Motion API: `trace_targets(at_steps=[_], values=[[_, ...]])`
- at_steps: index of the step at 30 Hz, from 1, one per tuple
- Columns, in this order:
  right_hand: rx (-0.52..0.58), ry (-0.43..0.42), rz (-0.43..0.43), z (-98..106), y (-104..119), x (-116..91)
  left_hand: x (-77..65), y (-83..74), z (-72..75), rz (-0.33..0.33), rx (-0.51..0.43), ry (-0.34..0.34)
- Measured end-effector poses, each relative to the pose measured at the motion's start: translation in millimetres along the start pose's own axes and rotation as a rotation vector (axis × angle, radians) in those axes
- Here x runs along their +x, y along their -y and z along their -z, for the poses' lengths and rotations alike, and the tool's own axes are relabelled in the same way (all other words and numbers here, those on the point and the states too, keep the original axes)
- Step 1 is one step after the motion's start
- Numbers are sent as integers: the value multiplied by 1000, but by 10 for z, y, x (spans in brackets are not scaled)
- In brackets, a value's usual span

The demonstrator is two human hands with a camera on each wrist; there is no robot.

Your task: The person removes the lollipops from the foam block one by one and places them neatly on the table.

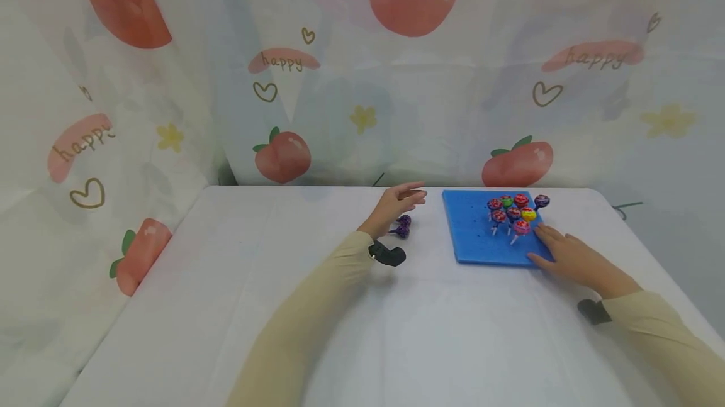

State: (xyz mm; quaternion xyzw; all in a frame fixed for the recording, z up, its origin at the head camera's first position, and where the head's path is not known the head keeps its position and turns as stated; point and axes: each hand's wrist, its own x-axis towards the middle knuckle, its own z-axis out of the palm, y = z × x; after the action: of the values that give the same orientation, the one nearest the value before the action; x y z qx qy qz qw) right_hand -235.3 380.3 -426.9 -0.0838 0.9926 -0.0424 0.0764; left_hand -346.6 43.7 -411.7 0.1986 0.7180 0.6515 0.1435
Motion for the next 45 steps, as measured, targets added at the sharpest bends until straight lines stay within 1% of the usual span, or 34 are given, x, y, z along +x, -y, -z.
trace_targets(at_steps=[4,8,10,13,16,21,25,33,39,45], values=[[0,3,6,-2,8,19,67,-41,-274,1,25,19],[-1,7,6,-5,6,36,155,-26,-534,35,67,0],[-5,9,3,-4,6,41,199,-9,-652,39,83,-11],[-6,11,-1,-4,9,47,247,19,-805,21,82,-26],[-5,13,-2,-4,10,47,271,58,-920,-6,96,-44],[-1,16,-5,-4,3,43,279,129,-1035,-25,107,-79],[2,19,-4,-8,-7,46,289,175,-1105,-15,105,-100],[-7,8,-11,-10,4,31,319,234,-1262,-57,114,-102],[-17,-2,-11,-6,6,8,321,257,-1386,-54,135,-119],[-22,-9,-7,-2,3,-4,337,270,-1466,-47,139,-135]])
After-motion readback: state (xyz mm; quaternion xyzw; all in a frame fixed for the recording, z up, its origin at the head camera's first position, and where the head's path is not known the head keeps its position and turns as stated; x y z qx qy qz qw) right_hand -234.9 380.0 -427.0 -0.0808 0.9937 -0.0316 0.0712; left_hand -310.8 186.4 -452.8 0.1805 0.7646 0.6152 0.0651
